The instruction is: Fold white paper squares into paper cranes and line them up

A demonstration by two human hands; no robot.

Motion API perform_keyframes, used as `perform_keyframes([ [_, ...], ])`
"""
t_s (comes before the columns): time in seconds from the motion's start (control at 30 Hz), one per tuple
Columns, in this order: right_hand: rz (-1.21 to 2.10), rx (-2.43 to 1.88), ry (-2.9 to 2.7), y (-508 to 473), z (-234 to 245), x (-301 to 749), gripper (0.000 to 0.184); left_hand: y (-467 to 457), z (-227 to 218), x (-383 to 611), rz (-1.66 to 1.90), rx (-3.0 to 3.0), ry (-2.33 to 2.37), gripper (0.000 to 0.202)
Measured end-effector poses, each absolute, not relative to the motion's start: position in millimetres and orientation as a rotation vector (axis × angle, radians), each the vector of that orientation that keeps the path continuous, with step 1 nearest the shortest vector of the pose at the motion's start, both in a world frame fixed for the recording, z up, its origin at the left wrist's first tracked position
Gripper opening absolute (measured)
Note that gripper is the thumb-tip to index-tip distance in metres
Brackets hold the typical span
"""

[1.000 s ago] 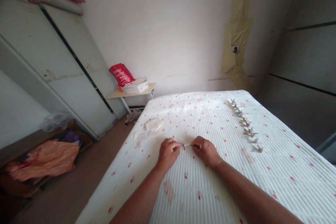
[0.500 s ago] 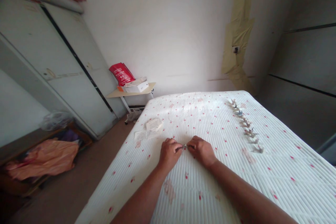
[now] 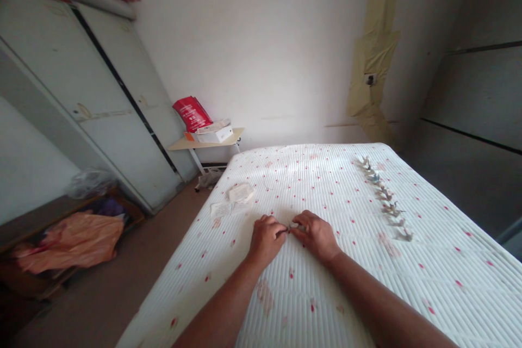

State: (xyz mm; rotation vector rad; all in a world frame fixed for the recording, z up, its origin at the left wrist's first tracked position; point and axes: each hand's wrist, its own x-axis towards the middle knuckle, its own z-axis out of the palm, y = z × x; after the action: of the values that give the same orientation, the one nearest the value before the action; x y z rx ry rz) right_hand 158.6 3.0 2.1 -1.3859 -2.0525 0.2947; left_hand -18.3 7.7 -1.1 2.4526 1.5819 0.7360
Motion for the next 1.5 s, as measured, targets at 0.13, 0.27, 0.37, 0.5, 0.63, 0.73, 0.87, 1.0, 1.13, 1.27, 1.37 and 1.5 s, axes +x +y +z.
perform_keyframes([
  [0.13,0.205,-1.360,-2.103,3.9,3.0,154.3,0.022,7.4,-0.4,-18.2,0.727,2.464,1.583,0.010],
  [0.27,0.153,-1.357,-2.138,4.8,4.3,151.2,0.027,7.6,-0.2,-18.1,0.725,2.470,1.579,0.011],
  [0.37,0.173,-1.349,-2.079,6.2,1.7,155.7,0.028,7.7,-0.5,-18.6,0.738,2.467,1.577,0.010],
  [0.5,0.245,-1.357,-1.965,9.7,-2.8,167.1,0.028,7.1,0.0,-19.2,0.747,2.451,1.573,0.011],
  [0.63,0.339,-1.311,-1.948,8.8,-1.1,170.2,0.024,5.8,1.2,-19.1,0.743,2.454,1.572,0.011],
  [0.73,0.364,-1.271,-2.011,5.0,3.3,164.6,0.020,5.5,1.9,-18.8,0.731,2.454,1.585,0.010],
  [0.87,0.309,-1.257,-2.062,3.2,7.0,155.2,0.021,5.6,2.9,-18.4,0.700,2.446,1.595,0.011],
  [1.0,0.291,-1.246,-2.087,6.0,6.5,152.9,0.027,5.8,2.2,-18.8,0.719,2.451,1.582,0.011],
  [1.13,0.325,-1.318,-1.937,9.7,2.1,161.4,0.027,7.3,-0.9,-20.0,0.789,2.417,1.574,0.014],
  [1.27,0.403,-1.291,-1.917,12.7,-3.5,172.8,0.023,8.8,-2.7,-21.5,0.854,2.341,1.588,0.021],
  [1.37,0.461,-1.242,-1.968,12.6,-3.2,176.2,0.021,8.3,-1.6,-22.6,0.835,2.339,1.585,0.019],
  [1.5,0.500,-1.265,-2.068,10.2,2.4,174.3,0.021,7.6,-0.6,-24.1,0.837,2.351,1.592,0.016],
])
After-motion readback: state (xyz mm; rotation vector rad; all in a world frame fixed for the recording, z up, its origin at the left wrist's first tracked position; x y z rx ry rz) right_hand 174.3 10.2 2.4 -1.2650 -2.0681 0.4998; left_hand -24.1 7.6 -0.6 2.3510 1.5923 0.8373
